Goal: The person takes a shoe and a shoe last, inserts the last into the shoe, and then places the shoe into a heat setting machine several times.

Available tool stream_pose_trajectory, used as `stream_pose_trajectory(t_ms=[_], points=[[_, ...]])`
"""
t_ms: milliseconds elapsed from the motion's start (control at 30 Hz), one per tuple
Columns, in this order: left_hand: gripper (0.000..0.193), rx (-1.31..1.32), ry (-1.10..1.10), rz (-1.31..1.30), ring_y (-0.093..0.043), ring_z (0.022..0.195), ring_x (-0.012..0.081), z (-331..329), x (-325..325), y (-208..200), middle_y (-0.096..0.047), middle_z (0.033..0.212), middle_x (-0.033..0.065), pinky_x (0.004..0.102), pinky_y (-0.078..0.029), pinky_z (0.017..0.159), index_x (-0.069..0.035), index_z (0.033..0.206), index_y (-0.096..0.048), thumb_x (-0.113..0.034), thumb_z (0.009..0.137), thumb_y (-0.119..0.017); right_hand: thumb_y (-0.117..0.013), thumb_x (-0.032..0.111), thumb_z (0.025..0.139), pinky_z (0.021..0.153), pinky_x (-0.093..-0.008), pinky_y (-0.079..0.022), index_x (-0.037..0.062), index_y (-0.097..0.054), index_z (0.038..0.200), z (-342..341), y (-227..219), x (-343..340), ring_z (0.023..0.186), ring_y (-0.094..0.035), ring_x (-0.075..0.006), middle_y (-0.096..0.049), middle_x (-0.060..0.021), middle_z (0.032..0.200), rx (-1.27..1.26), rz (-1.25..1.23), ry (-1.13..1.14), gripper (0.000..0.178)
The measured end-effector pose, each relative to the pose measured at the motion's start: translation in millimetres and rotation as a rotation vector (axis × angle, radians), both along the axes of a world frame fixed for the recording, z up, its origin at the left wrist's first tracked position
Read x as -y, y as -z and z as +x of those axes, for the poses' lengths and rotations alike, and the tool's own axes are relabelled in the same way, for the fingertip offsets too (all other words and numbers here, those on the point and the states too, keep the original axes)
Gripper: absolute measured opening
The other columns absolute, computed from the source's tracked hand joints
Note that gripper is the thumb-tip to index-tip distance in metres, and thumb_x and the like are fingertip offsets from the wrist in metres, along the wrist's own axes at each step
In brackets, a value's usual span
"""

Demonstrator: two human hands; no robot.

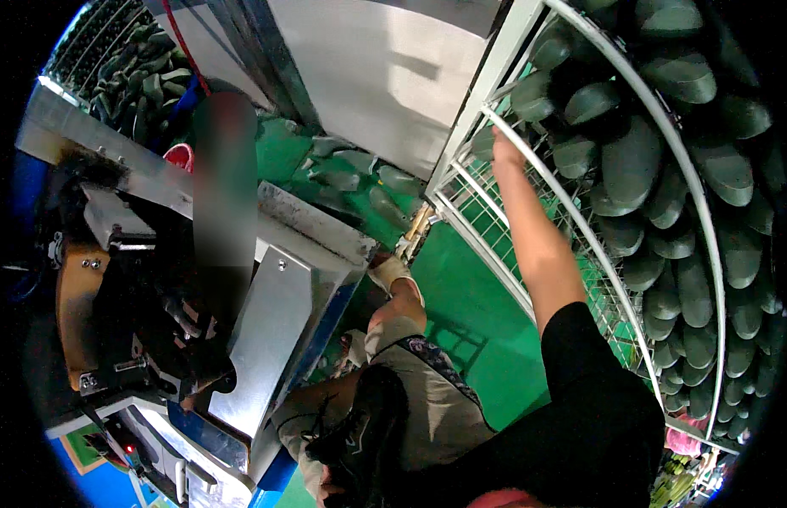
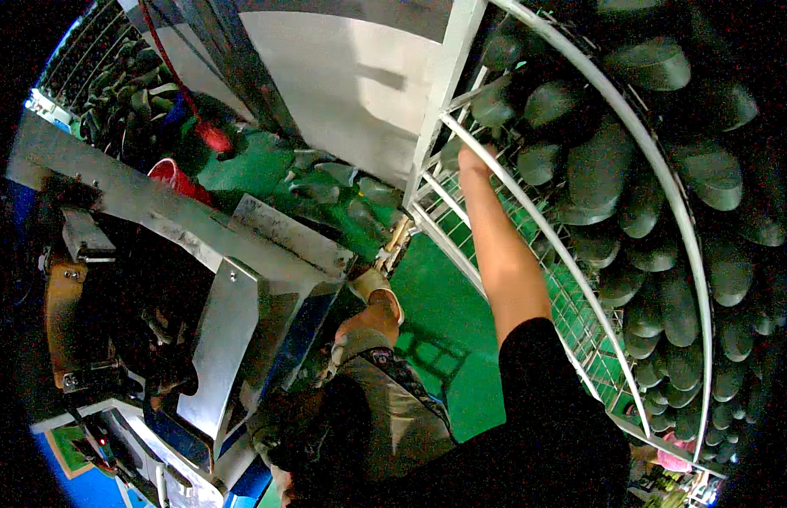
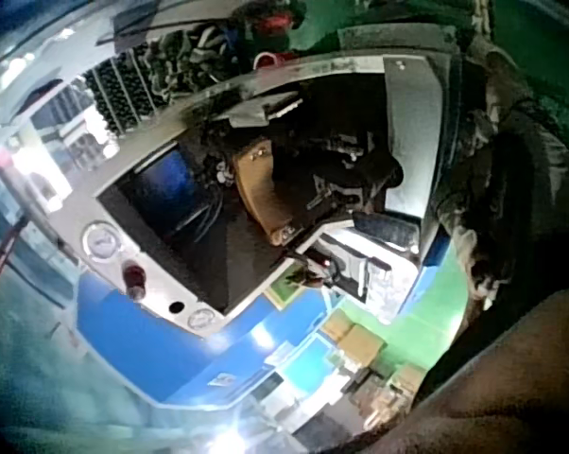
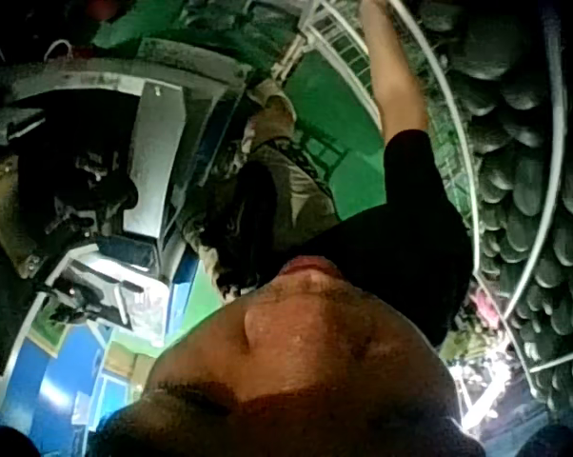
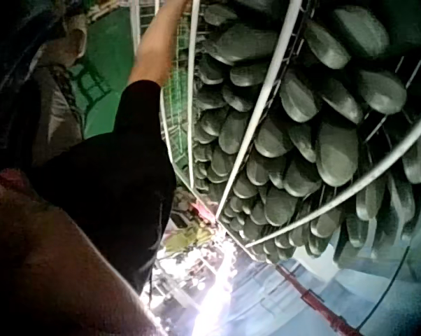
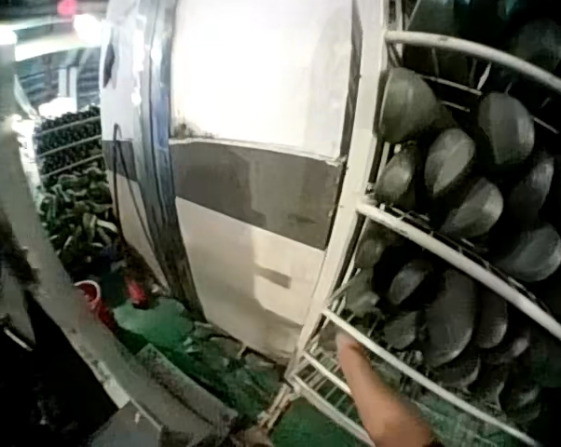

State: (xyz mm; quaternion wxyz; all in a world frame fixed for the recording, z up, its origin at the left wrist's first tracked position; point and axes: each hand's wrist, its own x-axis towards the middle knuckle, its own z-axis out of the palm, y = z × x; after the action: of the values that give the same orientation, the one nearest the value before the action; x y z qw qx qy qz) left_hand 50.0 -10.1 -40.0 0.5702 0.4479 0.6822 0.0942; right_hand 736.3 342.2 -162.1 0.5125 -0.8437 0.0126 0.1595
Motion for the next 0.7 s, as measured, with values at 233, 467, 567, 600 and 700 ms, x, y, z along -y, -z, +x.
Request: stream_pose_trajectory(t_ms=[233, 467, 567, 600, 700], points=[[0.051, 0.049, 0.042, 0.033, -0.044, 0.135, 0.035, -5, -8, 6, -0.042, 0.148, 0.0262, 0.0449, -0.033, 0.111, 0.001, 0.108, -0.059, -0.029, 0.073, -0.081, -0.057, 0.044, 0.096, 0.085, -0.0552, -0.054, 0.0121, -0.051, 0.139, 64, 65, 29, 0.105, -0.062, -0.0348, -0.062, -0.0143, 0.122, -0.259, 0.492, -0.099, 0.054], [0.054, 0.189, 0.053, 0.216, -0.045, 0.134, 0.0327, -17, 8, 15, -0.045, 0.147, 0.0233, 0.0441, -0.035, 0.111, 0.001, 0.113, -0.059, -0.025, 0.072, -0.084, -0.043, 0.037, 0.103, 0.102, -0.0525, -0.049, 0.0034, -0.036, 0.146, -60, 0, 147, 0.12, -0.057, -0.046, -0.044, -0.0296, 0.145, -0.688, 0.898, -0.477, 0.055], [0.056, 0.259, 0.05, 0.269, -0.045, 0.134, 0.0317, -17, 14, 13, -0.047, 0.146, 0.022, 0.0437, -0.036, 0.11, 0.001, 0.115, -0.06, -0.023, 0.071, -0.085, -0.047, 0.033, 0.102, 0.099, -0.0494, -0.051, 0.004, -0.044, 0.141, -112, 3, 170, 0.116, -0.061, -0.0436, -0.057, -0.028, 0.133, -0.89, 0.879, -0.657, 0.048], [0.056, 0.283, 0.044, 0.283, -0.045, 0.134, 0.0314, -18, 16, 13, -0.047, 0.146, 0.0216, 0.0436, -0.036, 0.11, 0.001, 0.115, -0.06, -0.022, 0.071, -0.086, -0.05, 0.032, 0.101, 0.096, -0.047, -0.053, 0.0044, -0.044, 0.142, -138, -1, 173, 0.115, -0.062, -0.0426, -0.059, -0.0271, 0.131, -0.889, 0.783, -0.705, 0.05], [0.058, 0.363, 0.036, 0.365, -0.046, 0.133, 0.0304, -24, 20, -1, -0.049, 0.146, 0.0203, 0.0433, -0.037, 0.11, 0.001, 0.118, -0.06, -0.02, 0.071, -0.087, -0.057, 0.033, 0.098, 0.087, -0.0425, -0.057, 0.0043, -0.046, 0.142, -226, -39, 188, 0.106, -0.067, -0.0379, -0.064, -0.0243, 0.123, -0.943, 0.562, -0.858, 0.054]])
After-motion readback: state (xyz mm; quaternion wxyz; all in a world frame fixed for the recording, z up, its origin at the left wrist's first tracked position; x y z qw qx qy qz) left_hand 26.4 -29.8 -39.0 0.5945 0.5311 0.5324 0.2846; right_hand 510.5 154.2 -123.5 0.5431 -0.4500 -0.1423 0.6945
